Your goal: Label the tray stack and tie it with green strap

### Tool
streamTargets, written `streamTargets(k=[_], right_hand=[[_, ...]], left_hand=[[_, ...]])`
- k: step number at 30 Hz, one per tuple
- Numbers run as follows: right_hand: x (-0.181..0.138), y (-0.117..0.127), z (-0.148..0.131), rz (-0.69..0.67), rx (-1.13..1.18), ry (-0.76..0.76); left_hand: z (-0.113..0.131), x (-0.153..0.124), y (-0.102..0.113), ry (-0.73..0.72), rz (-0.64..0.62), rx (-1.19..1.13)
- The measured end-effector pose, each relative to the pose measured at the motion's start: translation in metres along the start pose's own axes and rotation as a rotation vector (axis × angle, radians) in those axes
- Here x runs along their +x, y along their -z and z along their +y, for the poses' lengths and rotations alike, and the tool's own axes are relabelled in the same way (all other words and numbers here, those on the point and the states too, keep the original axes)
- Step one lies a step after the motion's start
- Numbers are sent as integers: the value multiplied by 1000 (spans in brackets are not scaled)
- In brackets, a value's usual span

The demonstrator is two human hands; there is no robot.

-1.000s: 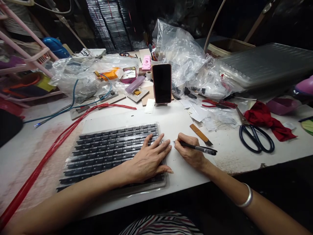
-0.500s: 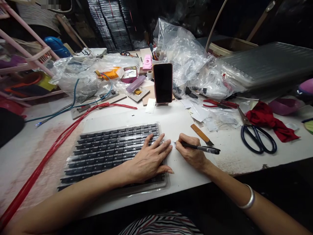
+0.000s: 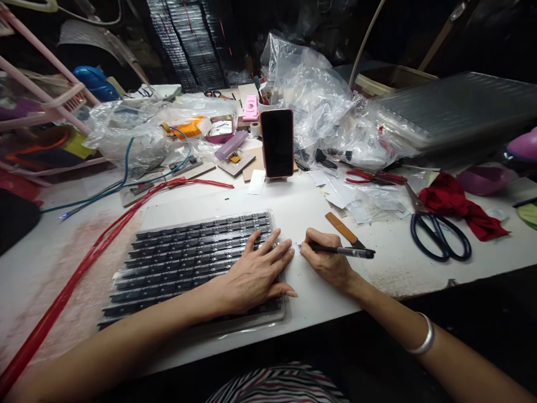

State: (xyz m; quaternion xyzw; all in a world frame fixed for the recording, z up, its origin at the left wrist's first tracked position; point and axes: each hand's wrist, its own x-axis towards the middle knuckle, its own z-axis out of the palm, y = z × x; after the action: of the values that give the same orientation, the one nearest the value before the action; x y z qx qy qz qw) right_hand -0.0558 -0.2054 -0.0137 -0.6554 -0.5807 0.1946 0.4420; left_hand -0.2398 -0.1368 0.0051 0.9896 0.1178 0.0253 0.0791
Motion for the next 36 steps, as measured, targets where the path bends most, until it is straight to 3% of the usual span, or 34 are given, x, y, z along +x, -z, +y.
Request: streamTargets(k=[5, 13, 30, 36], right_hand=[[0, 6, 3, 28, 195, -152], [-6, 7, 4, 35, -28, -7], [-8, 3, 4, 20, -92, 120], [-8, 4, 4, 34, -100, 102]], left_hand=[[0, 0, 1, 11, 4, -7], [0, 0, 2, 15, -6, -32], [0, 1, 2, 22, -14, -51], [1, 1, 2, 22, -20, -45]])
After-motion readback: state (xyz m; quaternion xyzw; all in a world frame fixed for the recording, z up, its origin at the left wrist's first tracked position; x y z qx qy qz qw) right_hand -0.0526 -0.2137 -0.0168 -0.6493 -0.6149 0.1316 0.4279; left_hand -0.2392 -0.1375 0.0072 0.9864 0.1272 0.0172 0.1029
